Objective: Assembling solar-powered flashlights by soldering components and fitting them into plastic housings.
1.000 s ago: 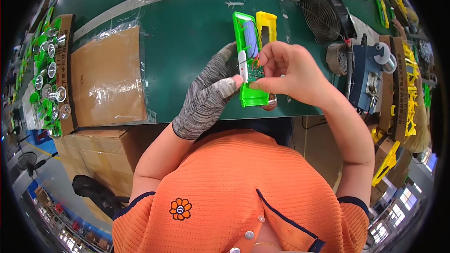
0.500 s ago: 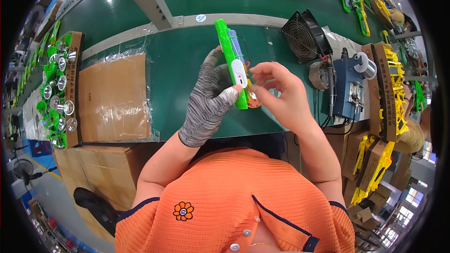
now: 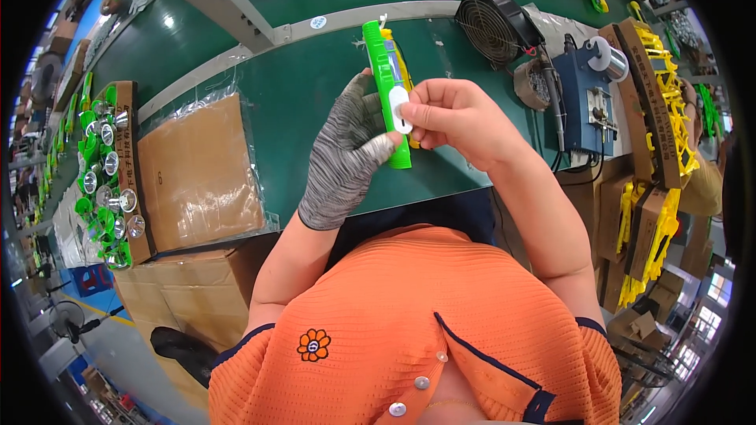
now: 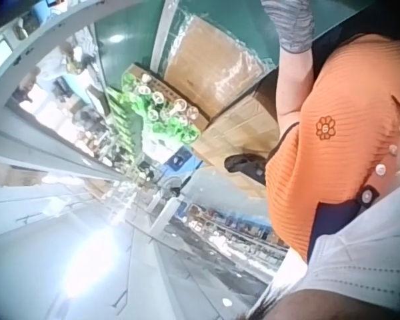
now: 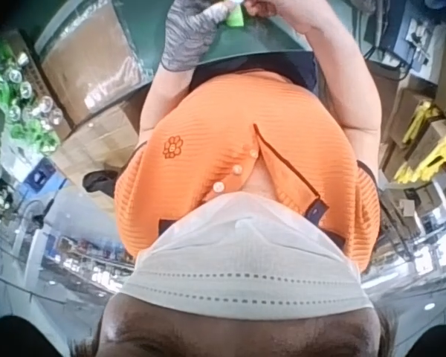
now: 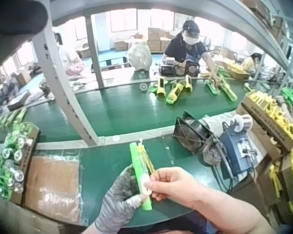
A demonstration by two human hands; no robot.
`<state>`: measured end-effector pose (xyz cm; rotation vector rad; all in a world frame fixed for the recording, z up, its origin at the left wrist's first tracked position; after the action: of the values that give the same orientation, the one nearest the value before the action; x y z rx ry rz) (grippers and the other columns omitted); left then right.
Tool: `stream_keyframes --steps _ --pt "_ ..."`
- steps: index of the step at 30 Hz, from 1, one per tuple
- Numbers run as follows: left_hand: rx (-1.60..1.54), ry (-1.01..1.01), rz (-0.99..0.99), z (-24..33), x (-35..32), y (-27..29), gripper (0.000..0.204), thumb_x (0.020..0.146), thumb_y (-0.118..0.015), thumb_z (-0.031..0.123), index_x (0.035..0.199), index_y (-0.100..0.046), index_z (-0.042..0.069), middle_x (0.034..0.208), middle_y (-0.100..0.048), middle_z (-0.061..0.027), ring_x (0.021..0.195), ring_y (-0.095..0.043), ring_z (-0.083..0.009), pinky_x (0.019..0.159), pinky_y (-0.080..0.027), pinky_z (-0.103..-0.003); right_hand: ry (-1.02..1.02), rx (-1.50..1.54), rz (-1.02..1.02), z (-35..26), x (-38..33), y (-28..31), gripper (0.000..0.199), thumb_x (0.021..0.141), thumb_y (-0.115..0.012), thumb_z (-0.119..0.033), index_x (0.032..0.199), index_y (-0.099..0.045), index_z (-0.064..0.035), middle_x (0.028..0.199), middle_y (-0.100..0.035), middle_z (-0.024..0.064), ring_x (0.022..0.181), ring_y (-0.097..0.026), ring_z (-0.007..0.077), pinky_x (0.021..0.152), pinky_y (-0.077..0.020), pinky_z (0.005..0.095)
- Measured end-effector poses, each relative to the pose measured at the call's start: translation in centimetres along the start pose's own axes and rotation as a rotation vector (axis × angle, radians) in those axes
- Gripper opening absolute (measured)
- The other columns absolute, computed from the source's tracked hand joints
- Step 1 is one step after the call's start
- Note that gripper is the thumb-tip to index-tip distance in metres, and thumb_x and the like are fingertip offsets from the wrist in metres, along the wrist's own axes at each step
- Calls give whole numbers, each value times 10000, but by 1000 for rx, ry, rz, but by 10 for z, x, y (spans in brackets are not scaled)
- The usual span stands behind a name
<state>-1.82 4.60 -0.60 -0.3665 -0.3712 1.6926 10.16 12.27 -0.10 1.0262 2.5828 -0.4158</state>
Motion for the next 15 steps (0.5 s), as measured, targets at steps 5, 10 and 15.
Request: stream_keyframes --steps 5,10,15 --pt "-106 20 47 -4 1 7 835 877 -766 24 1600 -348 31 1341 -626 -144 1224 -627 -227 1058 -522 -356 113 -35 42 -12 -2 -8 164 974 -752 -155 979 -670 -13 834 -696 17 730 -645 64 661 -524 221" --pt "-232 81 6 -4 -2 8 820 875 -770 22 1589 -367 29 1328 -632 -144 1218 -629 -229 1078 -513 -375 118 82 -21 -4 2 -9 169 979 -742 -133 1020 -672 15 871 -709 42 749 -662 87 688 -552 237" --pt "-105 14 -10 -3 0 9 775 889 -773 32 1568 -400 13 1384 -618 -142 1274 -607 -233 1106 -489 -379 27 118 6 3 -2 -7 177 985 -741 -153 1030 -670 2 891 -717 47 765 -688 93 721 -580 240"
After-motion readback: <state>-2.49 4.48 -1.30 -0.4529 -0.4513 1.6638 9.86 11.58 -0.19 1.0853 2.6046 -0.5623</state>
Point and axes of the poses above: each hand's wrist, its own x-axis towards the middle knuckle, its own y-axis out of the back of the hand, z = x × y, the point moved 9 cm from there along x, towards the middle knuckle
